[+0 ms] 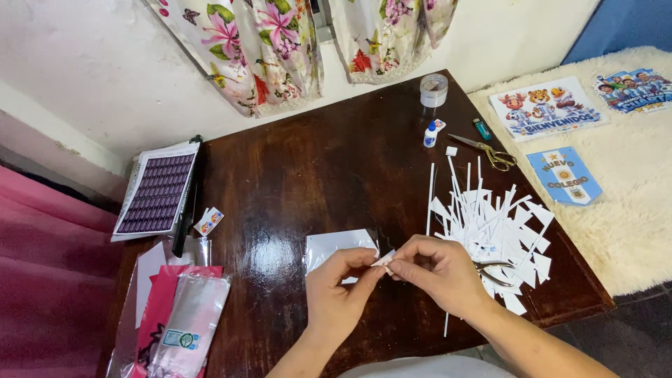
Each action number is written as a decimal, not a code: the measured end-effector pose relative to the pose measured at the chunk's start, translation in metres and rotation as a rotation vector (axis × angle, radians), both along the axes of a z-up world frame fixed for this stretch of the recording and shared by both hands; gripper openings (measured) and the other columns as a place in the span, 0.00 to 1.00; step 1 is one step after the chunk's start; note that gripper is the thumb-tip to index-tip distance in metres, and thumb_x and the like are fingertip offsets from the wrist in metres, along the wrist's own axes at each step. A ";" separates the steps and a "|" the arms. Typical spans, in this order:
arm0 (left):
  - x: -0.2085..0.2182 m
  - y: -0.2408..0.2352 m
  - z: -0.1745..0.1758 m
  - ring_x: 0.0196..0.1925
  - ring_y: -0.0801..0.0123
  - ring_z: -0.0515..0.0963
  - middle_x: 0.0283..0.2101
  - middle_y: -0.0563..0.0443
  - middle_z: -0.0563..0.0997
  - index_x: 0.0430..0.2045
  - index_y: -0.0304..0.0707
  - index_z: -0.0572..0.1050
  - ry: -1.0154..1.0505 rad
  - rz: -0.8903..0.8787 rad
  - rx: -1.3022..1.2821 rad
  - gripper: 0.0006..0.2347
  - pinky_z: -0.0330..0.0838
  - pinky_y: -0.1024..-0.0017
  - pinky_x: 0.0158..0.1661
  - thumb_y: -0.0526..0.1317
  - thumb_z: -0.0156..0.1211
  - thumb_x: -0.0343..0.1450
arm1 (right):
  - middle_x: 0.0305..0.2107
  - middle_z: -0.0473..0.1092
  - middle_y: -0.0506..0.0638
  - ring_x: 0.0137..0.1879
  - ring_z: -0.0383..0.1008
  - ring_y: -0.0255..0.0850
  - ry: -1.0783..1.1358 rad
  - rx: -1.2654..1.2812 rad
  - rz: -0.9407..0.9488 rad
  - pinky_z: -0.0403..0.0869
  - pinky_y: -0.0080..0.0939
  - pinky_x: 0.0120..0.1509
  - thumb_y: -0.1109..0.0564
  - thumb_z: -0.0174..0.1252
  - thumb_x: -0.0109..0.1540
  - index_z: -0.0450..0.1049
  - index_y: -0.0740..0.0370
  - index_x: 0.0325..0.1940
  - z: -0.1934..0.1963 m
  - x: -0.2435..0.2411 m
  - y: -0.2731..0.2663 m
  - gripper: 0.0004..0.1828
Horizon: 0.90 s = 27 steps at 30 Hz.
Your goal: The person puts printed flyers into clear plastic sleeves, cuts small white paper strips using scissors, and seals the sleeves with adhesive stickers on a wooden table.
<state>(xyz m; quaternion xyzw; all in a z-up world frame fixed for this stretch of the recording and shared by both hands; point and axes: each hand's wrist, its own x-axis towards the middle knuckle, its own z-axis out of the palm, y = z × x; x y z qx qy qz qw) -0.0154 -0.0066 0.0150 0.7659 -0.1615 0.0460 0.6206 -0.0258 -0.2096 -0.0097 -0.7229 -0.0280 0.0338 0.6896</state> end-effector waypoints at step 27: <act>-0.001 0.005 0.019 0.41 0.61 0.87 0.40 0.46 0.84 0.29 0.32 0.77 -0.835 -0.032 0.152 0.06 0.84 0.73 0.40 0.28 0.71 0.66 | 0.32 0.80 0.49 0.37 0.82 0.37 -0.450 -0.264 -0.001 0.78 0.34 0.40 0.67 0.67 0.54 0.82 0.63 0.39 0.029 -0.007 0.001 0.09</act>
